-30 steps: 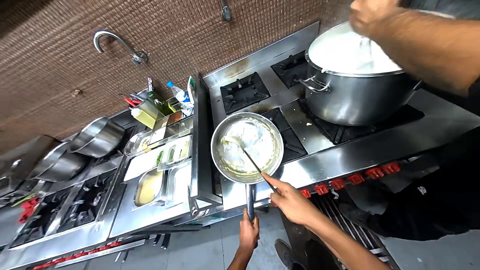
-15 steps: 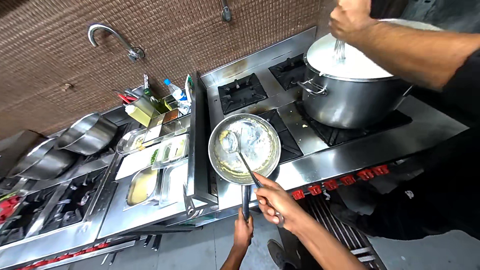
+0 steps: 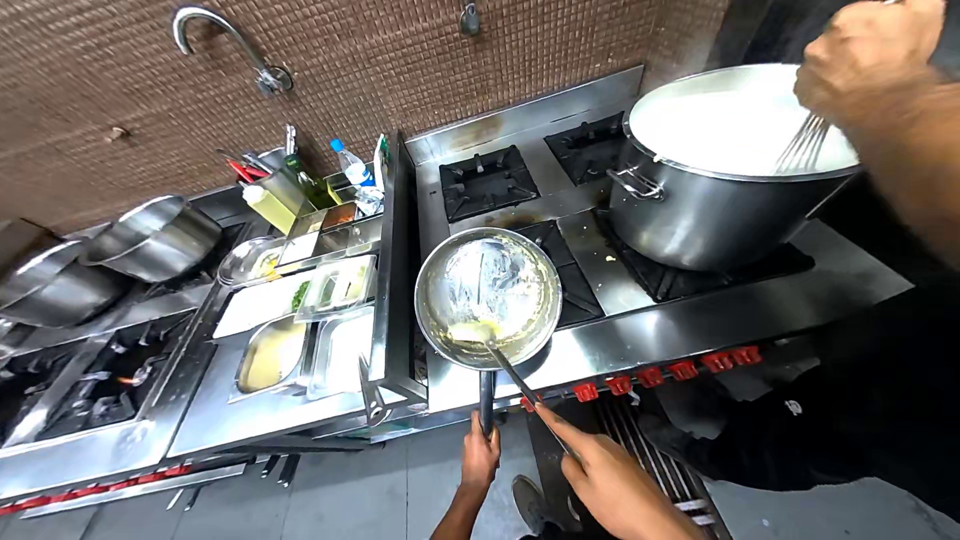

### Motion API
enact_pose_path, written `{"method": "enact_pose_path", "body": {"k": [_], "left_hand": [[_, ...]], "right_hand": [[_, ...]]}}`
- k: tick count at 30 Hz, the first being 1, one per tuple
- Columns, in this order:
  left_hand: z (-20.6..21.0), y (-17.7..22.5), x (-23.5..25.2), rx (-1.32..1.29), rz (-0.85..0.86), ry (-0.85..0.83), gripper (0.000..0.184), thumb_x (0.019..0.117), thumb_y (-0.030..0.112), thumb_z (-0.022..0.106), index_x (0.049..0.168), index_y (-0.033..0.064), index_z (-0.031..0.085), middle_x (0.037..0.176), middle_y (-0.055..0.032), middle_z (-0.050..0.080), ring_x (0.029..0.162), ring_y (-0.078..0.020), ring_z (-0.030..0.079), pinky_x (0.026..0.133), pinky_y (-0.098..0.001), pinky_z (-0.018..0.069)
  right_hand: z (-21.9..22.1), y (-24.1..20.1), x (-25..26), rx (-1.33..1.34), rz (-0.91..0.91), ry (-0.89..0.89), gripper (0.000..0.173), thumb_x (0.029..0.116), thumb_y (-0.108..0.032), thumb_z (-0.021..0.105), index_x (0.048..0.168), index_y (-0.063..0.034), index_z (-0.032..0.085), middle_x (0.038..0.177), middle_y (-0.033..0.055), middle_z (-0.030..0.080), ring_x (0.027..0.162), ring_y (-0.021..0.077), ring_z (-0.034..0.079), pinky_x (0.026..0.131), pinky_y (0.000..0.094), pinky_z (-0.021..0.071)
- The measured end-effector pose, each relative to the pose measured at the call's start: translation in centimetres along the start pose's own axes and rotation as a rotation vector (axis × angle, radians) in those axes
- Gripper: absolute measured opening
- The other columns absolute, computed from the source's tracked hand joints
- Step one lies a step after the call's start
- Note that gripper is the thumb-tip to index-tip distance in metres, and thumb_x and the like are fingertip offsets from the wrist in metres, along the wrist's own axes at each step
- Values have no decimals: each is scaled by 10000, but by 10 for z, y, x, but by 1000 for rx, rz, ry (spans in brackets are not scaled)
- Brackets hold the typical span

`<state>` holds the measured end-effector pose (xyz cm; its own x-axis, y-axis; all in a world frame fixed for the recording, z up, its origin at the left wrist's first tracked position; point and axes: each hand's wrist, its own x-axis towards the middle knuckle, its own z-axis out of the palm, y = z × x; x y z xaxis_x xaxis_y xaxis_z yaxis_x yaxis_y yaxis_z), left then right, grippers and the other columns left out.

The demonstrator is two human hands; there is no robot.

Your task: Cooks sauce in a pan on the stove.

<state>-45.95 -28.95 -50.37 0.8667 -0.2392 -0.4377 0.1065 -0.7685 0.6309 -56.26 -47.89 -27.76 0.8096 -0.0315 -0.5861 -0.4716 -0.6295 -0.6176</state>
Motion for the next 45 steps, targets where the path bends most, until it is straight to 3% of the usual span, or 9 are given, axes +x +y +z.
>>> {"method": "enact_pose_path", "body": {"k": [4, 9, 12, 17, 22, 27, 35, 41, 45], "left_hand": [[-4, -2, 1, 41, 16, -9, 450, 1038, 196, 547, 1419, -33, 473, 921, -224, 704, 788, -338, 722, 782, -495, 588], [-13, 0, 5, 71, 10, -38, 452, 1044, 210, 545, 1425, -21, 468, 957, -224, 708, 836, -345, 726, 816, -501, 582], [-14, -1, 5, 81, -2, -58, 448, 1049, 220, 539, 1427, -11, 471, 974, -224, 707, 846, -344, 726, 827, -499, 581], [-20, -1, 4, 93, 9, -57, 443, 1048, 214, 538, 1422, -16, 479, 1001, -232, 710, 889, -354, 728, 857, -502, 575], [-21, -4, 6, 95, -1, -67, 452, 1052, 229, 534, 1434, -3, 468, 1000, -230, 709, 873, -354, 728, 843, -510, 580], [-21, -6, 8, 97, -4, -71, 465, 1047, 226, 544, 1441, -7, 463, 1018, -238, 709, 890, -363, 729, 857, -524, 577], [-28, -4, 8, 139, 16, -87, 454, 1053, 237, 526, 1442, 11, 469, 1051, -229, 713, 939, -363, 729, 882, -517, 570], [-29, 3, 2, 195, 2, -110, 508, 1064, 242, 510, 1505, 9, 414, 1133, -252, 706, 1079, -402, 701, 975, -531, 533], [-31, 8, -1, 181, -6, -98, 499, 1060, 238, 513, 1492, 3, 427, 1125, -250, 708, 1081, -403, 699, 974, -530, 532]], "right_hand": [[20, -12, 13, -120, -30, 153, 673, 1030, -128, 469, 1641, -334, 277, 1173, 175, 713, 1003, 380, 698, 864, 556, 536], [9, 18, 1, -364, 25, 129, 667, 1029, -141, 490, 1632, -352, 298, 1144, 224, 699, 971, 436, 696, 815, 597, 536], [-8, 22, 6, -299, 25, 159, 668, 1015, -147, 512, 1615, -380, 333, 1181, 200, 709, 1036, 411, 692, 872, 590, 526], [-6, -18, 35, -241, -27, 245, 640, 1033, -156, 485, 1614, -381, 337, 1188, 169, 715, 1061, 374, 691, 910, 555, 523], [-10, 5, 18, -527, -3, 159, 682, 1031, -87, 470, 1625, -379, 304, 1182, 222, 688, 959, 440, 698, 799, 588, 545], [-32, 3, 11, -308, -10, 232, 646, 999, -143, 541, 1571, -416, 415, 1223, 158, 716, 1092, 385, 686, 917, 582, 517], [-20, 10, -3, -238, 63, 185, 681, 964, -142, 571, 1555, -448, 427, 1193, 153, 728, 1059, 379, 694, 886, 590, 520], [-17, 5, 33, -242, -24, 504, 567, 974, -161, 581, 1511, -340, 537, 1131, 142, 757, 978, 367, 724, 849, 567, 543], [16, 29, 8, -214, 21, 367, 639, 923, -114, 603, 1517, -336, 530, 1104, 167, 756, 931, 400, 725, 795, 614, 546]]}}
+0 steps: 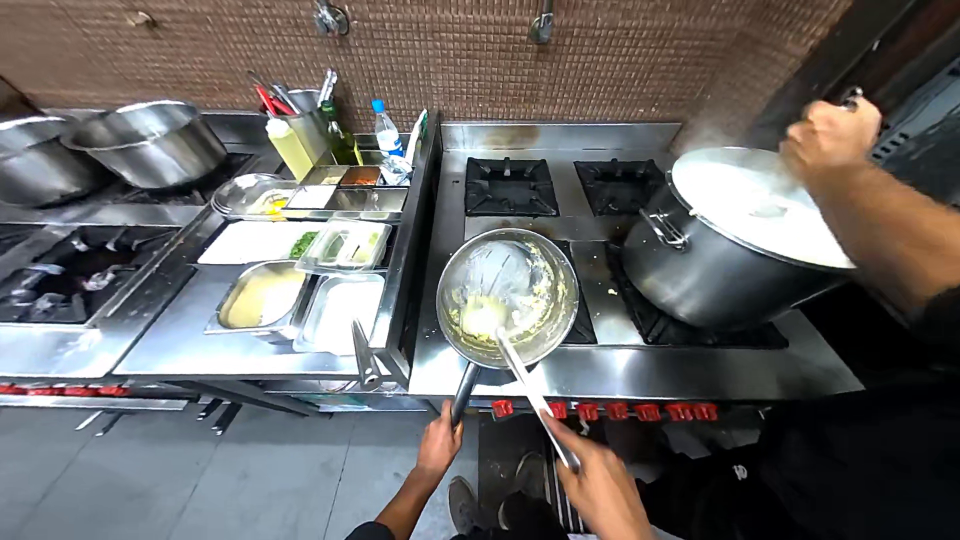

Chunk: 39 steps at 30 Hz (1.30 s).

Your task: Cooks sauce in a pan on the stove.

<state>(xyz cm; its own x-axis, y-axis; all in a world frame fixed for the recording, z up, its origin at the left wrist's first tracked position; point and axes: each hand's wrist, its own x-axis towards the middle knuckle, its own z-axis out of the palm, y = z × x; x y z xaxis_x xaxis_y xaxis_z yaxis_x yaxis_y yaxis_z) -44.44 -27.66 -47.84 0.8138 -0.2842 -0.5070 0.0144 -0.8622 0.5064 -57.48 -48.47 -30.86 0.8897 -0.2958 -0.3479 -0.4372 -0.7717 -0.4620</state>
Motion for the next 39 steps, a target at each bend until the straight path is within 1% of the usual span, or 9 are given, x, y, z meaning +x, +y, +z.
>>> {"method": "enact_pose_path", "body": {"k": [3, 6, 10, 16, 18, 23, 28, 32, 39], "left_hand": [[2, 3, -2, -24, -15, -20, 497, 1061, 247, 512, 1494, 19, 424, 1125, -252, 706, 1075, -408, 699, 970, -540, 532], [3, 5, -5, -22, -25, -40, 500, 1066, 250, 503, 1504, 25, 415, 1143, -253, 702, 1093, -406, 695, 975, -536, 530], [-2, 6, -5, -44, -8, -43, 499, 1065, 244, 514, 1490, -4, 425, 1155, -274, 692, 1108, -425, 684, 990, -553, 519], [-14, 2, -4, -8, 8, -69, 482, 1070, 246, 498, 1475, -3, 422, 1146, -273, 691, 1100, -428, 686, 983, -550, 521], [-15, 2, -3, -5, 9, -74, 480, 1072, 249, 495, 1475, 0, 422, 1146, -277, 690, 1104, -434, 684, 981, -556, 520], [-13, 2, -3, 8, -9, -81, 482, 1078, 268, 484, 1486, 21, 417, 1161, -273, 688, 1118, -436, 678, 982, -561, 519], [-13, 5, -4, -10, -11, -82, 480, 1079, 271, 486, 1482, 19, 421, 1171, -267, 687, 1126, -431, 676, 990, -551, 516], [-9, 6, -5, -34, -11, -76, 488, 1074, 253, 491, 1491, 14, 409, 1169, -271, 684, 1122, -436, 675, 990, -553, 515], [-14, 4, -7, -7, -1, -75, 490, 1073, 243, 495, 1493, 5, 411, 1174, -283, 682, 1136, -451, 667, 995, -577, 507]], "right_hand": [[-7, 0, -15, 67, 45, -47, 641, 899, -104, 611, 1500, -319, 554, 1096, 164, 764, 914, 388, 731, 804, 617, 541], [-18, -16, 11, 180, -1, 27, 615, 912, -125, 596, 1502, -294, 555, 982, 115, 750, 756, 263, 674, 722, 492, 536], [-18, -38, 46, 630, -72, 2, 591, 942, -52, 560, 1526, -116, 504, 615, -19, 532, 431, 68, 394, 418, 252, 357], [-44, -20, 19, 607, 102, -348, 672, 970, -36, 522, 1602, -220, 387, 645, 8, 485, 390, 101, 373, 369, 276, 361], [-57, -16, 15, 498, 62, -242, 662, 946, -56, 538, 1580, -213, 430, 685, 11, 528, 420, 103, 402, 392, 286, 380], [-42, -21, 24, 117, 8, 105, 620, 967, -120, 552, 1565, -258, 465, 1010, 117, 738, 704, 233, 639, 709, 460, 535], [-6, -2, -8, 68, 58, -118, 678, 939, -102, 575, 1574, -303, 446, 1029, 180, 749, 815, 354, 711, 760, 580, 549], [-38, -11, -5, 75, 90, -153, 668, 938, -97, 567, 1564, -304, 461, 991, 132, 719, 758, 269, 647, 725, 500, 527], [-39, -15, -3, -38, 132, -216, 672, 968, -131, 563, 1580, -367, 415, 1144, 145, 728, 922, 318, 703, 833, 537, 546]]}}
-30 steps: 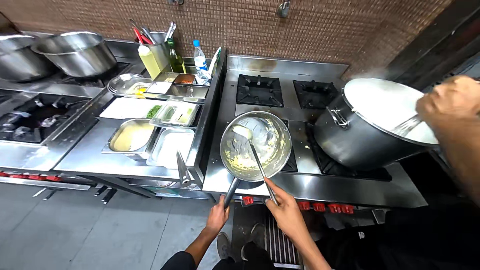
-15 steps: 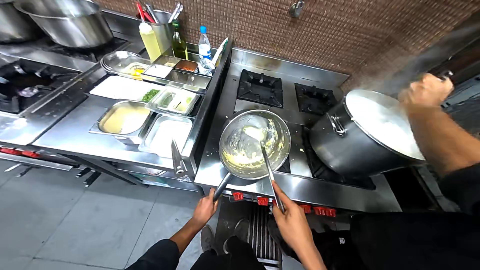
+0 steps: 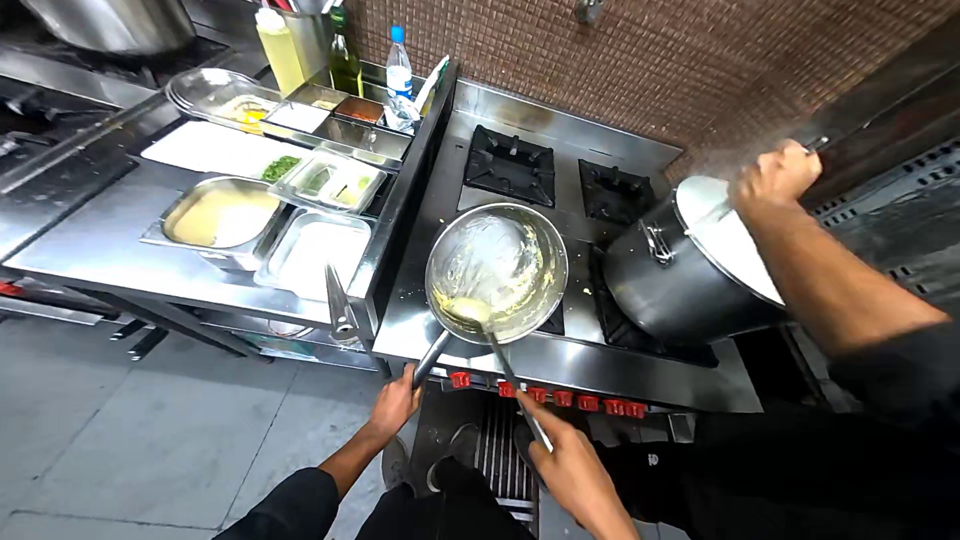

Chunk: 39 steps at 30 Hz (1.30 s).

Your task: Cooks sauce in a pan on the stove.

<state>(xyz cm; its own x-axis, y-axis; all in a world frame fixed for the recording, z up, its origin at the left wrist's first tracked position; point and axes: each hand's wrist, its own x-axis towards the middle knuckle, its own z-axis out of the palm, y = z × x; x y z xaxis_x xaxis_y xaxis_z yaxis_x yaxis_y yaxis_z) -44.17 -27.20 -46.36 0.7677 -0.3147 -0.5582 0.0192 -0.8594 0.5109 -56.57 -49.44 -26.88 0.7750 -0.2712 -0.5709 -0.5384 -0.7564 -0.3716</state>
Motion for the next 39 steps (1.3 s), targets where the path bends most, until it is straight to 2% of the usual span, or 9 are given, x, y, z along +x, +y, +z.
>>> {"method": "enact_pose_path", "body": {"k": [5, 10, 18, 20, 23, 24, 29, 36, 39], "left_hand": [[-1, -1, 0, 25, 11, 6, 466, 1078, 244, 483, 1464, -12, 433, 1173, -282, 680, 1140, -449, 665, 995, -574, 504], [1, 1, -2, 42, 9, 20, 469, 1078, 243, 480, 1473, -1, 422, 1153, -272, 690, 1126, -443, 674, 985, -566, 512], [-2, 14, -15, 24, -24, 1, 465, 1072, 217, 482, 1489, 25, 407, 1183, -264, 683, 1138, -433, 671, 981, -570, 515], [-6, 18, -19, 25, -36, 1, 462, 1072, 214, 485, 1488, 27, 408, 1171, -264, 687, 1135, -434, 673, 978, -571, 515], [-12, 22, -24, 36, -46, 4, 449, 1069, 205, 491, 1475, 27, 417, 1160, -255, 689, 1130, -430, 673, 971, -567, 518], [-13, 23, -25, 44, -49, 7, 441, 1068, 203, 493, 1466, 26, 423, 1153, -250, 691, 1126, -428, 675, 967, -562, 521], [-13, 26, -28, 33, -58, 25, 458, 1065, 211, 505, 1478, 29, 421, 1140, -257, 694, 1113, -438, 677, 956, -571, 527], [-1, 28, -26, -12, -63, -6, 449, 1077, 218, 468, 1485, 36, 417, 1161, -248, 691, 1121, -427, 677, 958, -563, 523], [2, 23, -23, 14, -59, -3, 429, 1086, 232, 454, 1472, 47, 434, 1149, -238, 697, 1104, -428, 683, 940, -565, 530]], "right_hand": [[-38, -2, -6, -129, 27, 0, 643, 972, -170, 554, 1556, -415, 440, 1169, 108, 729, 982, 307, 699, 860, 549, 536], [-61, -14, -2, -441, 133, 203, 601, 1035, -237, 520, 1590, -417, 373, 1077, 154, 745, 980, 369, 711, 830, 557, 533], [-54, -7, -14, -576, 158, 71, 635, 1013, -192, 520, 1576, -451, 384, 1144, 156, 734, 1017, 386, 708, 834, 576, 540], [-70, -8, -15, -684, 68, 209, 600, 1009, -159, 541, 1550, -404, 458, 1072, 182, 739, 917, 411, 719, 755, 585, 548], [-98, 1, 5, -884, -207, 531, 586, 957, -51, 613, 1479, -316, 581, 875, 192, 703, 621, 373, 681, 516, 514, 530], [-108, -2, 14, -944, -234, 546, 600, 972, -34, 604, 1503, -309, 551, 906, 196, 691, 625, 366, 673, 513, 494, 526], [-111, -23, 37, -1060, -85, 384, 665, 1024, -18, 521, 1618, -264, 352, 1057, 244, 651, 787, 394, 692, 625, 479, 549], [-48, -36, 2, -661, 186, 68, 650, 1058, -153, 432, 1659, -275, 216, 1109, 224, 710, 1008, 423, 704, 844, 565, 552], [-24, -39, -8, -484, 175, -45, 639, 1069, -188, 410, 1663, -274, 189, 1049, 198, 723, 976, 395, 711, 852, 547, 555]]}}
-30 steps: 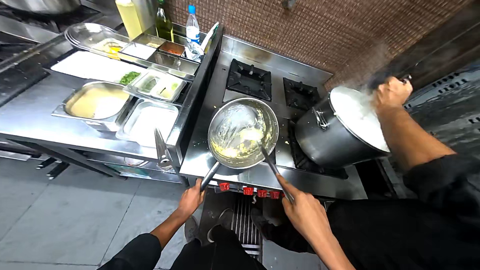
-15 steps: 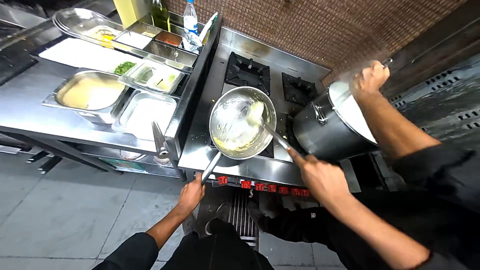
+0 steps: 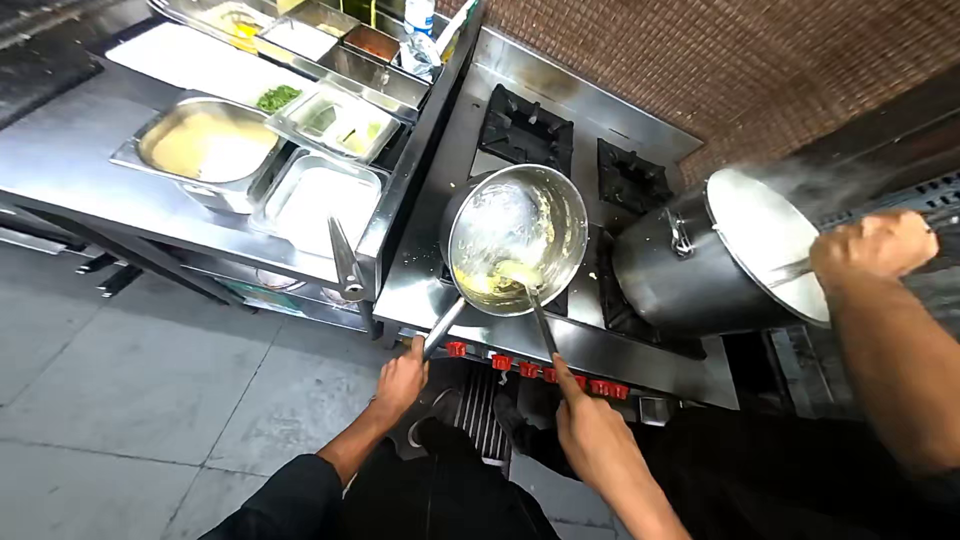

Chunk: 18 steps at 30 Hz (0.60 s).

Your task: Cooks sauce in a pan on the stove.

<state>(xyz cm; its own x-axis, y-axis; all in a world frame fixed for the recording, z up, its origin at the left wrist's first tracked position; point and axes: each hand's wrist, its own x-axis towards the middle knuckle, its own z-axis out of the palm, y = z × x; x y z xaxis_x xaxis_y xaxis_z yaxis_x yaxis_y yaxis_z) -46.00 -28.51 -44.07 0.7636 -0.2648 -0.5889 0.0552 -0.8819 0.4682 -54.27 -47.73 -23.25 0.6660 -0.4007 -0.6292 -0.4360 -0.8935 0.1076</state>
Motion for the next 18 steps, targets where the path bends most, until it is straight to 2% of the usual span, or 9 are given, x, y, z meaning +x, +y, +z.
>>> {"method": "enact_pose_path", "body": {"k": [3, 5, 7, 9, 12, 18], "left_hand": [[0, -3, 4, 5, -9, 5, 419, 1081, 237, 464, 1460, 59, 451, 1137, -234, 703, 1091, -420, 690, 931, -560, 536], [-1, -4, 5, 9, 5, 11, 414, 1080, 233, 470, 1452, 51, 461, 1130, -235, 705, 1083, -420, 692, 930, -563, 533], [-4, -8, 7, 28, 17, 22, 406, 1075, 224, 481, 1440, 46, 472, 1118, -229, 709, 1076, -417, 695, 928, -557, 534], [-8, -11, 9, 47, 22, 22, 409, 1073, 222, 492, 1439, 42, 468, 1118, -231, 706, 1078, -420, 693, 927, -561, 534], [-16, -13, 10, 63, 23, 24, 413, 1070, 223, 502, 1437, 36, 470, 1132, -230, 705, 1084, -421, 691, 934, -568, 529], [-26, -9, 9, 90, -20, -8, 415, 1077, 241, 483, 1441, 41, 462, 1137, -231, 703, 1107, -409, 686, 950, -555, 525]], "right_hand": [[8, -20, -8, 111, -38, -128, 684, 1069, -192, 421, 1671, -301, 115, 1025, 184, 717, 937, 367, 707, 845, 526, 554], [5, -31, -10, 203, -51, -186, 678, 1079, -198, 408, 1672, -296, 93, 1005, 172, 701, 857, 324, 698, 797, 483, 559], [1, -34, -5, 347, -72, -242, 667, 1086, -208, 393, 1670, -298, 85, 912, 130, 654, 656, 242, 654, 639, 412, 570], [-3, -37, 0, 498, -82, -307, 655, 1092, -213, 393, 1667, -309, 96, 833, 90, 610, 545, 185, 602, 540, 363, 553], [-15, -42, 6, 690, -116, -373, 646, 1099, -180, 389, 1666, -284, 99, 727, 28, 539, 473, 120, 552, 454, 287, 515], [-40, -31, 16, 1097, -209, -445, 640, 1077, -79, 447, 1653, -227, 209, 640, -15, 462, 404, 71, 452, 373, 226, 437]]}}
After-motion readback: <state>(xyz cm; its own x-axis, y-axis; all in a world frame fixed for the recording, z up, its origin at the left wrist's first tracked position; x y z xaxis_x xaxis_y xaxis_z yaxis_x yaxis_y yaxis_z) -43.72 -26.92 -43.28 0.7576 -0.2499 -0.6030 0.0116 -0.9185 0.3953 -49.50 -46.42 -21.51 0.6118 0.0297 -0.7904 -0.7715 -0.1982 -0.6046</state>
